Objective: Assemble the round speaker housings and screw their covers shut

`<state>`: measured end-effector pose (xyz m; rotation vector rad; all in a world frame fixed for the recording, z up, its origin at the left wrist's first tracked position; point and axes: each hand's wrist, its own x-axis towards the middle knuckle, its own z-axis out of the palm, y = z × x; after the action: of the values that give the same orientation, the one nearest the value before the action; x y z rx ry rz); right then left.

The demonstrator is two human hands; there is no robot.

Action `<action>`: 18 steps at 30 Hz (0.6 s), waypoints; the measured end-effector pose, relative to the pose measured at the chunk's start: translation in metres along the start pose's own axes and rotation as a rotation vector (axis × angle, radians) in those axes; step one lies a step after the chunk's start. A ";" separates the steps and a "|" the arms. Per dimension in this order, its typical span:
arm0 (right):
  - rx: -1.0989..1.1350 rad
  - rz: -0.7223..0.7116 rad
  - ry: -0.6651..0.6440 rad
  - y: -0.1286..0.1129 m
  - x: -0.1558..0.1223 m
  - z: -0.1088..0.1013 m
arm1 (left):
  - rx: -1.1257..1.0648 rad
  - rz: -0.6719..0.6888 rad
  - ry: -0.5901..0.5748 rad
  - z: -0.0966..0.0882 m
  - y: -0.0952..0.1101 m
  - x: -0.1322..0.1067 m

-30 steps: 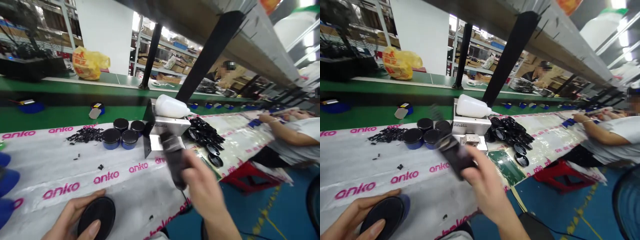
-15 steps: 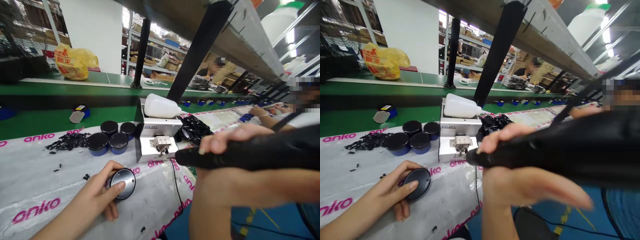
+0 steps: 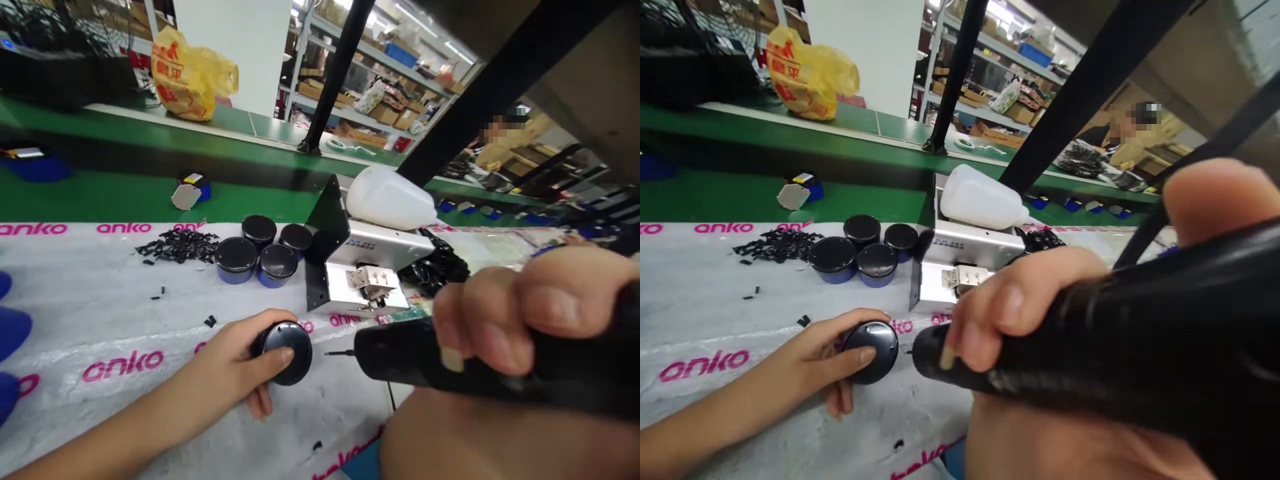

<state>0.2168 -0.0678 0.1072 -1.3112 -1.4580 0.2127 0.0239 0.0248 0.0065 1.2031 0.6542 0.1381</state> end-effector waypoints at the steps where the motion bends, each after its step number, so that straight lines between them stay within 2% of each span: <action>1: 0.021 0.004 0.000 -0.002 -0.001 0.007 | 0.002 0.012 -0.004 0.000 0.000 0.000; 5: 0.142 0.007 0.208 -0.006 0.001 0.038 | 0.004 0.044 -0.020 0.000 -0.002 0.000; 7: 0.173 0.037 0.225 -0.006 0.002 0.047 | 0.004 0.052 -0.015 0.000 -0.003 0.001; 9: 0.197 0.061 0.157 -0.003 0.002 0.047 | 0.003 0.053 -0.007 0.001 -0.002 0.000; 12: 0.292 0.047 -0.124 0.007 0.003 0.040 | -0.001 0.046 0.008 0.002 -0.001 0.000; 13: 0.314 0.040 -0.180 0.011 0.003 0.038 | 0.002 0.047 0.008 0.002 -0.001 0.000; 14: 0.326 0.030 -0.193 0.015 0.003 0.036 | 0.007 0.051 0.007 0.002 0.000 -0.001; 16: 0.322 0.027 -0.134 0.022 0.002 0.031 | 0.017 0.064 0.003 0.002 0.000 -0.001; 18: 0.217 0.017 -0.139 0.027 -0.001 0.025 | 0.019 0.073 -0.006 0.001 0.000 -0.001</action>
<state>0.2125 -0.0464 0.0775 -1.1506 -1.4945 0.4681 0.0240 0.0239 0.0073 1.2459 0.6079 0.1898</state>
